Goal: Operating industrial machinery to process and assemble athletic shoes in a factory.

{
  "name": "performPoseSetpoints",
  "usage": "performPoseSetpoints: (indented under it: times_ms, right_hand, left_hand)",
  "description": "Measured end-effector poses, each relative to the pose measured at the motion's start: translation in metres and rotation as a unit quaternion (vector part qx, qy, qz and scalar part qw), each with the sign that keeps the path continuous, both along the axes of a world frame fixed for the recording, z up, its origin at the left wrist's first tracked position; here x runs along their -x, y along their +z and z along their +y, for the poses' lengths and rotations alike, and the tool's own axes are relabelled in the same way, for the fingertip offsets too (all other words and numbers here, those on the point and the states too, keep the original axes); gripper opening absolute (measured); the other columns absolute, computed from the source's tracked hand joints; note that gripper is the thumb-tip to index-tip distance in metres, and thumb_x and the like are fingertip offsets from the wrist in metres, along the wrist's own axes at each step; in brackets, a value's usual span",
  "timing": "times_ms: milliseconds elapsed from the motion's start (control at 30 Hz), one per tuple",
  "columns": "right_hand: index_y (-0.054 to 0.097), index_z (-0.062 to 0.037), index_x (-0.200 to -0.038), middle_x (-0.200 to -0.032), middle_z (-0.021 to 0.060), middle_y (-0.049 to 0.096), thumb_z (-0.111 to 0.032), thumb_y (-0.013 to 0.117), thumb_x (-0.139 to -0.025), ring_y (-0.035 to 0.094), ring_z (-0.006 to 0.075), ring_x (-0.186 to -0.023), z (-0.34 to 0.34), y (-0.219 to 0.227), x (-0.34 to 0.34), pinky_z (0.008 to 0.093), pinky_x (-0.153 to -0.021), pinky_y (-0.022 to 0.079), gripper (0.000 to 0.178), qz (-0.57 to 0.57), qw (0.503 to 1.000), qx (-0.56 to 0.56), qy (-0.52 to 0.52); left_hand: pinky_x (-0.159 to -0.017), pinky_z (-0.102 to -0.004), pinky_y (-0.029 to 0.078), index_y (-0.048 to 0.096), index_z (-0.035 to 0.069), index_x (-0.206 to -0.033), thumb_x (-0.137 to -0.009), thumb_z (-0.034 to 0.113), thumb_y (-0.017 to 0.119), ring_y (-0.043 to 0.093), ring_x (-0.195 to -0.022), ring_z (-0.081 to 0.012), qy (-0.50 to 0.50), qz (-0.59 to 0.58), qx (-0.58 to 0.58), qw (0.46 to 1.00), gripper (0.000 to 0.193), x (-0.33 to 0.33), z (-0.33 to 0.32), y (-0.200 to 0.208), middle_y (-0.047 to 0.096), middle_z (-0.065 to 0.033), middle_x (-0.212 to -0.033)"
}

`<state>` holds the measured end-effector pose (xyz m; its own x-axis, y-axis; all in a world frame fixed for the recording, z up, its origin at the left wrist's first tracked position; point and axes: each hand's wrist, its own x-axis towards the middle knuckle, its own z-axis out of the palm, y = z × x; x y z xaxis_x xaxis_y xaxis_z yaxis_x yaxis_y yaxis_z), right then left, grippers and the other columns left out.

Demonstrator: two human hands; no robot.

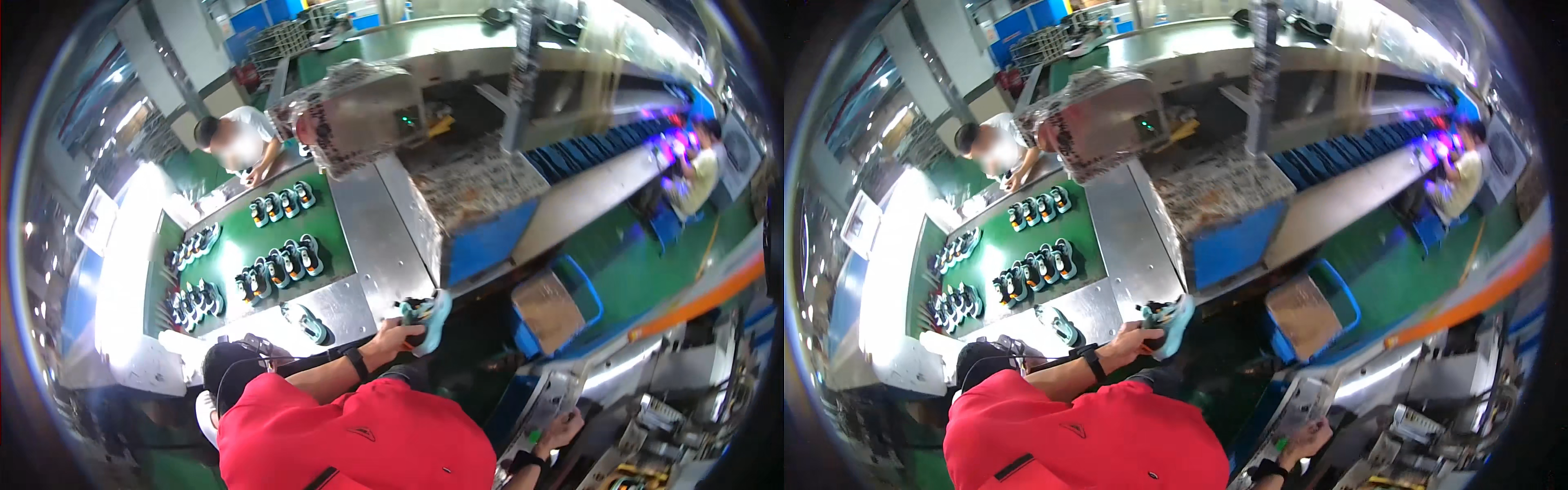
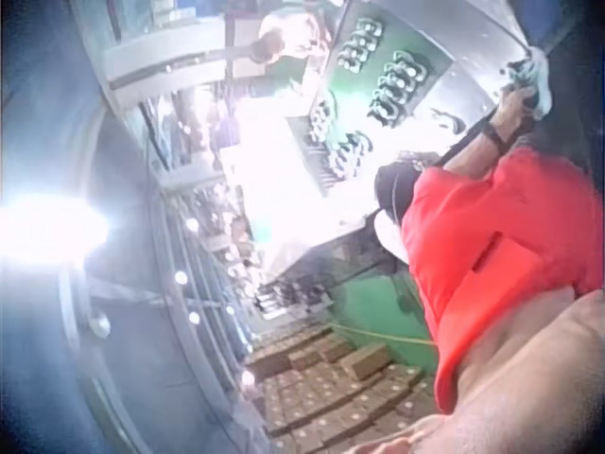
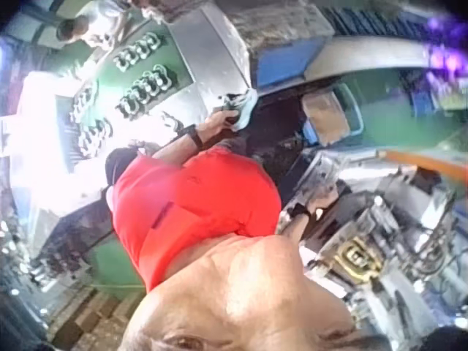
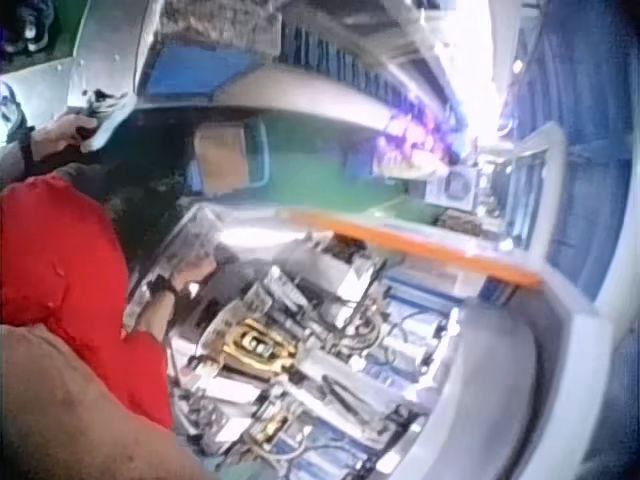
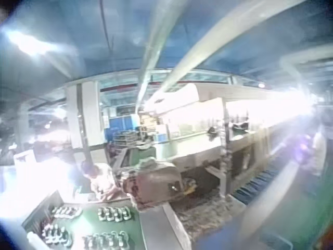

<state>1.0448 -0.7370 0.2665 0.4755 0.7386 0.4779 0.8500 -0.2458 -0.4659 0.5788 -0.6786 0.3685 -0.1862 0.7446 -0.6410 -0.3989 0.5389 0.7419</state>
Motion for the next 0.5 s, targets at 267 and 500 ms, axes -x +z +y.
performPoseSetpoints:
  times_ms: [267,500]
  right_hand:
    - [0.061,0.0002,-0.107,-0.096,0.0101,0.061,0.002,0.06,-0.084,0.053,0.0192,-0.072,0.225,0.29,0.134,0.0299,-0.065,0.044,0.022,-0.055,0.936,-0.193,0.288]
    - [0.06,0.0009,-0.117,-0.114,0.0153,0.064,0.007,0.064,-0.073,0.058,0.0345,-0.108,0.411,0.486,0.415,0.0432,-0.098,0.042,0.044,-0.351,0.757,-0.223,0.505]
  left_hand:
    - [-0.055,-0.0385,0.053,0.063,-0.002,-0.099,-0.073,0.017,0.077,0.065,-0.07,-0.0244,0.171,0.157,0.073,0.97,0.035,0.198,0.059,-0.089,0.066,-0.0137,-0.089]
    - [-0.081,-0.0498,0.049,0.044,-0.002,-0.12,-0.074,0.019,0.066,0.063,-0.093,-0.0422,0.217,0.457,0.075,0.859,0.055,0.345,0.112,-0.193,0.063,-0.0267,-0.098]
